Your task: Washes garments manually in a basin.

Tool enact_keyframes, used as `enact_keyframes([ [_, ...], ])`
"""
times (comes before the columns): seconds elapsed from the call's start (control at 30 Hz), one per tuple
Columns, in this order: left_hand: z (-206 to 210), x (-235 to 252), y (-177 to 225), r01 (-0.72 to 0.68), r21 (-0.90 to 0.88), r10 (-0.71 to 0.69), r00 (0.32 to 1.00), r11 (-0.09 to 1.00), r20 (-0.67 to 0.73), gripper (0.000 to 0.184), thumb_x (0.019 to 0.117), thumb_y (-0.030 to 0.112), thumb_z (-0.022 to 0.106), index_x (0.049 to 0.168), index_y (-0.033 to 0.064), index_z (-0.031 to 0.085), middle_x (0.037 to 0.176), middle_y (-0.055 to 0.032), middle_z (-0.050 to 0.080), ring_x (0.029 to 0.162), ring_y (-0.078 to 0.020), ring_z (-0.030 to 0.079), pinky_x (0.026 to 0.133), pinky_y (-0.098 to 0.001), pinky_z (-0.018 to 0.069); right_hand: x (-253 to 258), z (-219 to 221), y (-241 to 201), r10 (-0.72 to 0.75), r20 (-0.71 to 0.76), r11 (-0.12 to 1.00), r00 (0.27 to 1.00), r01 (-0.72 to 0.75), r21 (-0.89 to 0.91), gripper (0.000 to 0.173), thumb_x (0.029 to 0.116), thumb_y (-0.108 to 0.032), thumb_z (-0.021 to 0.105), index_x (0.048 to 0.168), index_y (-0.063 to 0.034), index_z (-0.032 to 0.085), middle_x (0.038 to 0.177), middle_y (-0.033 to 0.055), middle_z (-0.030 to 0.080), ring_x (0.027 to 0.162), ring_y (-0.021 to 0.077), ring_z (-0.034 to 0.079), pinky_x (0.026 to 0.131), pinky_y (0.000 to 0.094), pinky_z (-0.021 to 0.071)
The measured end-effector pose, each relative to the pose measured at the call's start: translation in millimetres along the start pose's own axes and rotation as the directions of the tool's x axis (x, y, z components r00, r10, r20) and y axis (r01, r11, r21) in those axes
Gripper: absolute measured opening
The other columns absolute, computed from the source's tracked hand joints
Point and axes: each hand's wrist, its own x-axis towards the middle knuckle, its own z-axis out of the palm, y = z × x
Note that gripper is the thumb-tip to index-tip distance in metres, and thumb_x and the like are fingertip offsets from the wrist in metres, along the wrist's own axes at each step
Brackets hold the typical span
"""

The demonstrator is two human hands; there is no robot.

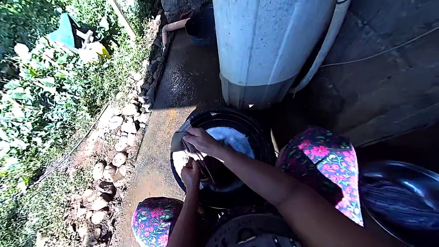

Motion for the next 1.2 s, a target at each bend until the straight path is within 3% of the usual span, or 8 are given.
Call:
enact_keyframes([
  [0.13, 19, 6, -40, -0.069, -0.14, 0.065, 0.997, 0.988, -0.036, 0.048, 0.1015, 0.015, 0.054, 0.142, -0.0107, 0.05, 0.143, -0.0333, 0.051, 0.136, -0.0449, 0.049, 0.114, -0.0579, 0.0372, -9, -12, -20, -0.075, -0.121, 0.973, 0.99, 0.099, 0.208, 0.021, 0.1062, -0.013, 0.052, 0.101, 0.0013, 0.066, 0.081, 0.0072, 0.063, 0.072, 0.0116, 0.061, 0.069, 0.031, 0.0529],
  [0.27, 21, 28, -40, 0.174, -0.701, -0.071, 0.982, 0.692, 0.174, 0.041, 0.1093, 0.019, 0.031, 0.133, -0.0052, 0.054, 0.125, -0.0166, 0.063, 0.113, -0.0182, 0.061, 0.098, -0.0372, 0.05, -1, -32, -22, -0.114, -0.188, 0.923, 0.975, 0.174, 0.342, 0.019, 0.103, -0.014, 0.052, 0.099, -0.004, 0.068, 0.082, 0.0005, 0.067, 0.074, 0.005, 0.064, 0.072, 0.0269, 0.0568],
  [0.37, 11, 50, -40, 0.328, -0.862, -0.088, 0.943, 0.385, 0.32, 0.033, 0.11, 0.026, 0.026, 0.114, 0.0066, 0.052, 0.095, -0.0069, 0.064, 0.087, -0.0167, 0.065, 0.077, -0.0398, 0.0569, 21, -63, 6, -0.034, -0.269, 0.996, 0.962, 0.009, -0.094, 0.028, 0.1043, -0.021, 0.059, 0.111, 0.0048, 0.066, 0.1, 0.0167, 0.068, 0.094, 0.0226, 0.067, 0.088, 0.0426, 0.0541],
  [0.53, -24, 61, 0, 0.339, -0.929, 0.093, 0.93, 0.149, 0.355, 0.039, 0.1078, 0.028, 0.019, 0.101, 0.0134, 0.055, 0.084, -0.002, 0.068, 0.082, -0.014, 0.069, 0.075, -0.0367, 0.0596, -7, -63, 76, 0.536, 0.002, 0.608, 0.844, -0.385, -0.694, 0.056, 0.0933, -0.028, 0.074, 0.127, 0.0141, 0.059, 0.131, 0.0351, 0.058, 0.126, 0.0488, 0.056, 0.105, 0.0656, 0.0426],
  [0.67, -28, 60, 37, 0.377, -0.894, 0.215, 0.878, 0.242, 0.428, 0.049, 0.109, 0.029, 0.013, 0.093, 0.0119, 0.055, 0.077, -0.0031, 0.067, 0.076, -0.0146, 0.069, 0.072, -0.0345, 0.0592, -47, -23, 137, 0.772, 0.113, 0.494, 0.626, -0.477, -0.727, 0.062, 0.0932, -0.025, 0.076, 0.133, 0.0175, 0.054, 0.14, 0.0359, 0.053, 0.133, 0.0474, 0.052, 0.109, 0.0638, 0.0398],
  [0.8, -79, 44, 78, 0.26, -0.867, 0.376, 0.82, 0.426, 0.431, 0.052, 0.1051, 0.031, 0.016, 0.09, 0.0139, 0.063, 0.083, -0.0031, 0.072, 0.08, -0.0139, 0.071, 0.074, -0.0345, 0.0612, -55, -7, 195, 0.698, -0.075, 0.592, 0.713, -0.632, -0.5, 0.098, 0.0905, -0.041, 0.077, 0.164, -0.0097, 0.019, 0.161, 0.0321, 0.028, 0.14, 0.0506, 0.043, 0.11, 0.0667, 0.0394],
  [1.0, -150, 74, 81, -0.092, -0.976, 0.521, 0.853, 0.199, 0.026, 0.081, 0.0912, 0.084, 0.024, 0.116, 0.0195, 0.067, 0.108, -0.0007, 0.074, 0.102, -0.0131, 0.07, 0.088, -0.038, 0.0601, -34, -20, 169, 0.524, -0.282, 0.839, 0.804, -0.544, 0.009, 0.034, 0.1064, -0.007, 0.046, 0.137, 0.0079, 0.052, 0.122, 0.0262, 0.063, 0.109, 0.0324, 0.064, 0.097, 0.0467, 0.0511],
  [1.2, -118, 46, 67, 0.266, -0.865, 0.219, 0.897, 0.426, 0.384, 0.103, 0.0835, 0.091, 0.01, 0.121, 0.0099, 0.061, 0.097, -0.0078, 0.073, 0.09, -0.018, 0.071, 0.077, -0.0404, 0.0617, -34, -9, 161, 0.513, 0.152, 0.847, 0.845, -0.47, -0.249, 0.057, 0.0897, -0.015, 0.079, 0.136, 0.0093, 0.056, 0.131, 0.0318, 0.06, 0.12, 0.0421, 0.06, 0.106, 0.0594, 0.045],
])
